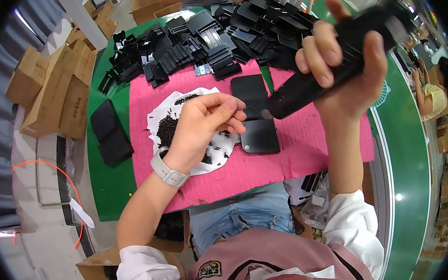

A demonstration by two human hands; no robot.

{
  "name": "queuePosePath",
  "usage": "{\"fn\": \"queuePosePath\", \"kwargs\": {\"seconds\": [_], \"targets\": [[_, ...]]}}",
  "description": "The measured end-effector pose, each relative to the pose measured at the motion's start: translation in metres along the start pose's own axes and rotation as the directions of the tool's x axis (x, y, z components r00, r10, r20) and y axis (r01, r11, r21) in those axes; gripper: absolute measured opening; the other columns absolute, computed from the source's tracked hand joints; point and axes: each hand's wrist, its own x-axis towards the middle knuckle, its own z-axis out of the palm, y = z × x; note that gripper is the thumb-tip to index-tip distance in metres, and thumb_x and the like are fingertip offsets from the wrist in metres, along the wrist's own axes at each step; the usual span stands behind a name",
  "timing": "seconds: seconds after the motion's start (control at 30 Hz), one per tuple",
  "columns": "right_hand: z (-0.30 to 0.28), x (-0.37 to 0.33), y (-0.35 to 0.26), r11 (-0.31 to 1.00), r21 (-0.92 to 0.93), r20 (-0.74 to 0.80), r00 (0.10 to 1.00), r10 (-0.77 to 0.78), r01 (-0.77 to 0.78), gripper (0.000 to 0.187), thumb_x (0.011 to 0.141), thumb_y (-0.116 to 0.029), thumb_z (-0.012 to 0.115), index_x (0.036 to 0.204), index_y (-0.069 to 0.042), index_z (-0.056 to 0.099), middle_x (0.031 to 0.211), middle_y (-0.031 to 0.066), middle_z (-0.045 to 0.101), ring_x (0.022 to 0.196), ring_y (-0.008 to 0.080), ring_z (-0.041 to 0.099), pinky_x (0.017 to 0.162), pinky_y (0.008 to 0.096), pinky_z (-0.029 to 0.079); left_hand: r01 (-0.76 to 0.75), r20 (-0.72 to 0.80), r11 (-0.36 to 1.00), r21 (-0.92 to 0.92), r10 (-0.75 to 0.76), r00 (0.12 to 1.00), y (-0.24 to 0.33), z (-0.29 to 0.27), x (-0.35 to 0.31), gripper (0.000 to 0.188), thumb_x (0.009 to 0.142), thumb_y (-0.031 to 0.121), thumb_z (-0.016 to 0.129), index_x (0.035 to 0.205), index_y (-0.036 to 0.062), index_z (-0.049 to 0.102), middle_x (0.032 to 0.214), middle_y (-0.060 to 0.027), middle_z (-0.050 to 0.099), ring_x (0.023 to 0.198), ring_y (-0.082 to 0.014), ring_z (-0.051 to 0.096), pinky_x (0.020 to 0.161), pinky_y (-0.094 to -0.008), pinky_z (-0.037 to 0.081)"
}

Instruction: Assembling small black plastic components using an electric screwdriver at a factory workbench.

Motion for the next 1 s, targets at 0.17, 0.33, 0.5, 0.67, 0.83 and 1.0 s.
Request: {"fn": "queuePosePath", "kwargs": {"seconds": [0.17,0.33,0.5,0.67,0.83,1.0], "targets": [[0.004,-0.007,0.016,0.983,0.096,0.091,0.982,-0.167,0.159,0.053,0.089,-0.049,0.051,0.121,-0.007,0.046,0.066,0.0021,0.048,0.047,0.0127,0.047,0.06,0.0314,0.043,0.0,0.014,0.987,-0.163,0.002,1.0,-0.012,-0.002,-0.011,0.024,0.091,0.019,0.061,0.097,-0.0036,0.063,0.082,-0.0098,0.065,0.069,-0.0166,0.066,0.062,-0.0237,0.051],[0.0,-0.011,0.026,0.988,0.109,0.068,0.991,-0.115,0.107,0.047,0.087,-0.048,0.055,0.114,-0.009,0.049,0.066,0.0024,0.048,0.048,0.013,0.047,0.059,0.0317,0.043,-0.036,-0.043,0.975,-0.218,0.027,0.999,-0.019,-0.001,-0.014,0.021,0.088,0.013,0.064,0.101,-0.0039,0.064,0.087,-0.0136,0.067,0.073,-0.0178,0.067,0.065,-0.0257,0.053],[-0.005,-0.015,0.03,0.991,0.105,0.109,0.989,-0.097,0.086,0.047,0.088,-0.048,0.055,0.114,-0.01,0.049,0.066,0.0018,0.048,0.048,0.0128,0.047,0.059,0.0317,0.043,-0.03,-0.026,0.973,-0.228,0.024,0.999,-0.021,-0.002,-0.015,0.02,0.087,0.01,0.065,0.103,-0.0022,0.063,0.089,-0.014,0.067,0.075,-0.0192,0.067,0.071,-0.029,0.054],[-0.007,-0.019,0.029,0.986,0.127,0.126,0.984,-0.127,0.111,0.047,0.088,-0.049,0.053,0.115,-0.01,0.049,0.068,0.0016,0.049,0.048,0.0128,0.047,0.06,0.0317,0.043,-0.018,0.018,0.947,-0.32,0.025,1.0,-0.021,-0.002,-0.016,0.018,0.085,0.006,0.066,0.101,-0.0035,0.064,0.091,-0.0142,0.067,0.076,-0.0197,0.067,0.073,-0.0287,0.055],[-0.013,-0.018,0.027,0.974,0.204,0.08,0.989,-0.121,0.103,0.046,0.09,-0.048,0.049,0.115,-0.01,0.049,0.07,0.0017,0.049,0.049,0.0127,0.047,0.06,0.0318,0.041,0.092,0.111,0.973,-0.212,-0.07,0.991,-0.007,0.011,-0.017,0.034,0.083,0.001,0.066,0.114,-0.0039,0.055,0.086,-0.0126,0.066,0.077,-0.02,0.067,0.071,-0.0275,0.054],[-0.03,-0.008,0.012,0.994,-0.109,0.047,0.999,0.005,0.001,0.037,0.089,-0.037,0.049,0.108,-0.005,0.049,0.065,0.0002,0.046,0.045,0.0091,0.04,0.055,0.0276,0.037,-0.083,-0.076,0.933,0.349,0.116,0.99,-0.014,0.008,-0.017,0.038,0.08,-0.003,0.064,0.115,-0.003,0.051,0.077,-0.0048,0.061,0.068,-0.0109,0.06,0.064,-0.023,0.047]]}}
